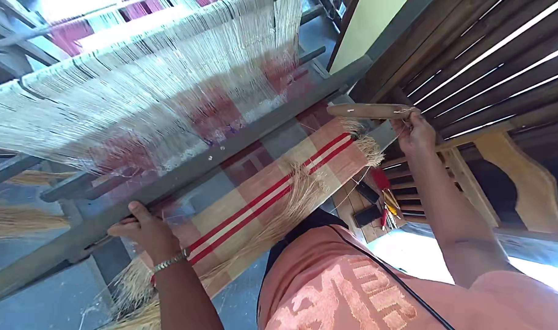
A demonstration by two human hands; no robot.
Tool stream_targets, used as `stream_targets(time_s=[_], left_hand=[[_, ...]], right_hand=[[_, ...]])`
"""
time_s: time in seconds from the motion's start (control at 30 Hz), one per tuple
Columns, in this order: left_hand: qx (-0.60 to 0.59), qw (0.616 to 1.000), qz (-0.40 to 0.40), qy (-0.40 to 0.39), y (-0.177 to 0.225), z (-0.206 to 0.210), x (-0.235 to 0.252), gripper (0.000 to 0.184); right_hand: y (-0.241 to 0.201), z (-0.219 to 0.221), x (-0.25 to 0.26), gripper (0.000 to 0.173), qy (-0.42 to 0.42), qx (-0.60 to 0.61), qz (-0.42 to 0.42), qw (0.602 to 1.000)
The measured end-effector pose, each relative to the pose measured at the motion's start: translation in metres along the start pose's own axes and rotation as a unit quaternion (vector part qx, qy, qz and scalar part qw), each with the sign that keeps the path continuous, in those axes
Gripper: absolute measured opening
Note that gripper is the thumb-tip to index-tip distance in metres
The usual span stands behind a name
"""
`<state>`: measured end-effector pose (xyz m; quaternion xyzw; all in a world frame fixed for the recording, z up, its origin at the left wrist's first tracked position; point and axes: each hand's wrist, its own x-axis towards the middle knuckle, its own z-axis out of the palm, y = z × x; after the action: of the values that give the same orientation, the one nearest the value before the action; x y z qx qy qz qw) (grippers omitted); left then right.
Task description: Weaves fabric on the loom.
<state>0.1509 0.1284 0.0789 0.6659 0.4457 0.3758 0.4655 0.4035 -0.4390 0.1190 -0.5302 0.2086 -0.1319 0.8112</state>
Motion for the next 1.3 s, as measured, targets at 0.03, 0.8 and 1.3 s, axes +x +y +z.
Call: stream_targets(time_s=[0.03,0.8,1.3], left_hand=[[0.006,1.000,-0.006,-0.010,0.003,0.007,0.017,0.070],[0.203,0.970,-0.125,-0.044,0.009,-0.033,0.095,0.108],[0.092,0.971,-0.208,-0.075,-0.005,-0.046,0.114,0.100]], right_hand=[[0.005,0.011,0.015,0.027,-0.002,-0.005,-0.009,1.000],[0.117,0.175,0.103,0.042,-0.202,-0.179,0.097,0.958],[0.121,0.120,0.056,0.059,-0.371,-0.572,-0.071,0.728]])
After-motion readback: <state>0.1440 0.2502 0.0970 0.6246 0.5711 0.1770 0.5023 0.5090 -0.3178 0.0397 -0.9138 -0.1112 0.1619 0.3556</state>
